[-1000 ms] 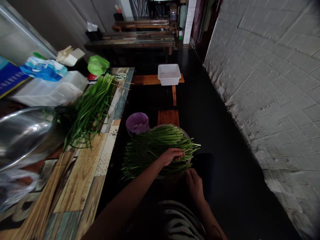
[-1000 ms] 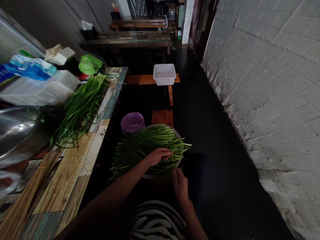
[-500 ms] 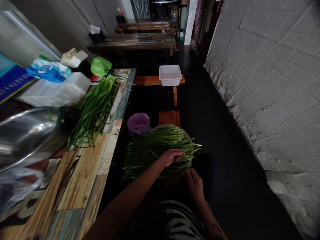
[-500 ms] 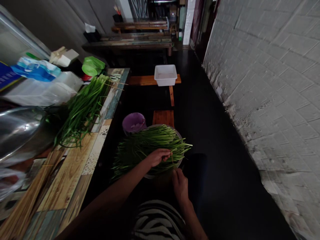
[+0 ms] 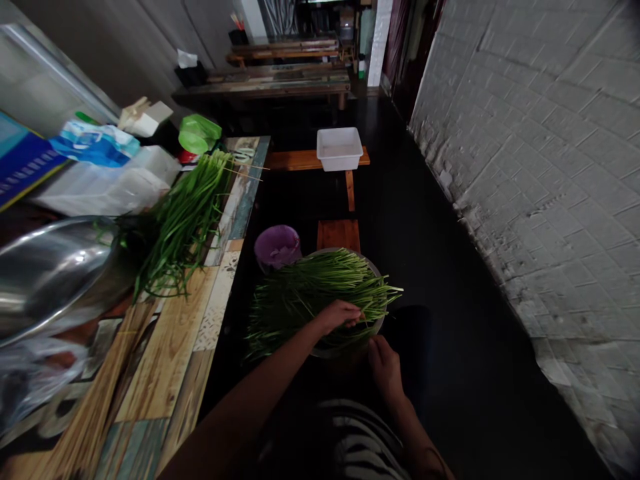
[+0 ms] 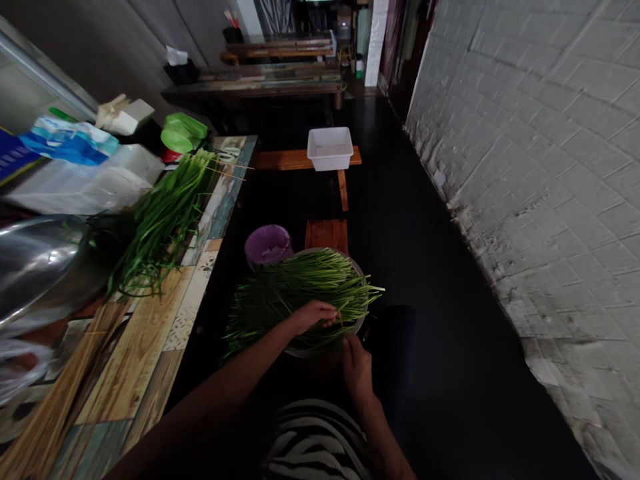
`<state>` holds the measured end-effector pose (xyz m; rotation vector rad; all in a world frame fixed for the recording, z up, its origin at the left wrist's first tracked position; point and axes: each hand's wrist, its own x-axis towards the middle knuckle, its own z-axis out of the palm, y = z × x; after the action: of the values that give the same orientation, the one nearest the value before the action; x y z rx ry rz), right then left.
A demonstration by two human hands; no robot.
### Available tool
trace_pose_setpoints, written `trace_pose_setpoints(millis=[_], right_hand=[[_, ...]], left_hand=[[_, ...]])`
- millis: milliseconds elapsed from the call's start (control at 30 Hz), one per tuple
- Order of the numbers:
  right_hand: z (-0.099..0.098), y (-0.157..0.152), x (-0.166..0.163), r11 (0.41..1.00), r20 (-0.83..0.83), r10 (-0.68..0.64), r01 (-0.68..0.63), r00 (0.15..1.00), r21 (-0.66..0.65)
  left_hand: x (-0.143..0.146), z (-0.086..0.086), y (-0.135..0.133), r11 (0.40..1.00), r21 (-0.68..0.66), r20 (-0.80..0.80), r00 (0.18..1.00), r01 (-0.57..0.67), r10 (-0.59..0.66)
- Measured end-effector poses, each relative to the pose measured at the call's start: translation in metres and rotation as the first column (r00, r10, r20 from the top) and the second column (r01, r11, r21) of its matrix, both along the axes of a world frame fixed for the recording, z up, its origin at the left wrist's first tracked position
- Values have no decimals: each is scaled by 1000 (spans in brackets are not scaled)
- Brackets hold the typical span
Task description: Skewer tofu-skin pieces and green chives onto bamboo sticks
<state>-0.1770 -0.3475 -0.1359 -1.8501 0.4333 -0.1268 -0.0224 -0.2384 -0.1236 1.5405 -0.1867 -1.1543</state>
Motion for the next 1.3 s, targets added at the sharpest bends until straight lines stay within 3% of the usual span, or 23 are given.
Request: trace_pose_setpoints(millis=[133,267,433,567,667,800,867,1000,1067,1167,1300], right_hand=[[-6,1,8,999,-14,-28,28,1000,23],[-10,-4,11,998,-34,-41,43,999,45],[-9,-8,5,996,-62,-69,72,996,49],[-9,-9,2,995,-76,-79,83,994,51],[-9,-11,-1,995,-82,-85,89,993,50],[-9,-13,-1,995,-72,-86,89,994,47],[-8,-13,1,995,-60,-83,85,995,46],[-2,-13,8,997,-42,-55,57,998,48],[1,-12,11,998,-34,-42,44,999,45],[7,-11,14,999,-20,-28,29,999,37],[12,-11,13,1000,2,-13,13,1000,26]], left_hand=[[-2,-16,1,980,130,312,932,151,-185],[16,-28,-2,956,289,601,769,44,-217],[39,-44,-17,936,347,685,697,-60,-210],[36,-55,-30,932,356,709,669,-66,-224],[35,-55,-31,942,331,723,658,-62,-211],[40,-43,-23,961,268,734,660,-64,-160],[42,-37,-18,973,218,700,706,-69,-106],[40,-26,-13,992,-4,359,925,-127,120],[38,-21,-12,982,-87,222,958,-166,182],[34,-11,-12,980,-131,204,963,-151,176],[33,5,-12,991,-122,217,973,-50,76]])
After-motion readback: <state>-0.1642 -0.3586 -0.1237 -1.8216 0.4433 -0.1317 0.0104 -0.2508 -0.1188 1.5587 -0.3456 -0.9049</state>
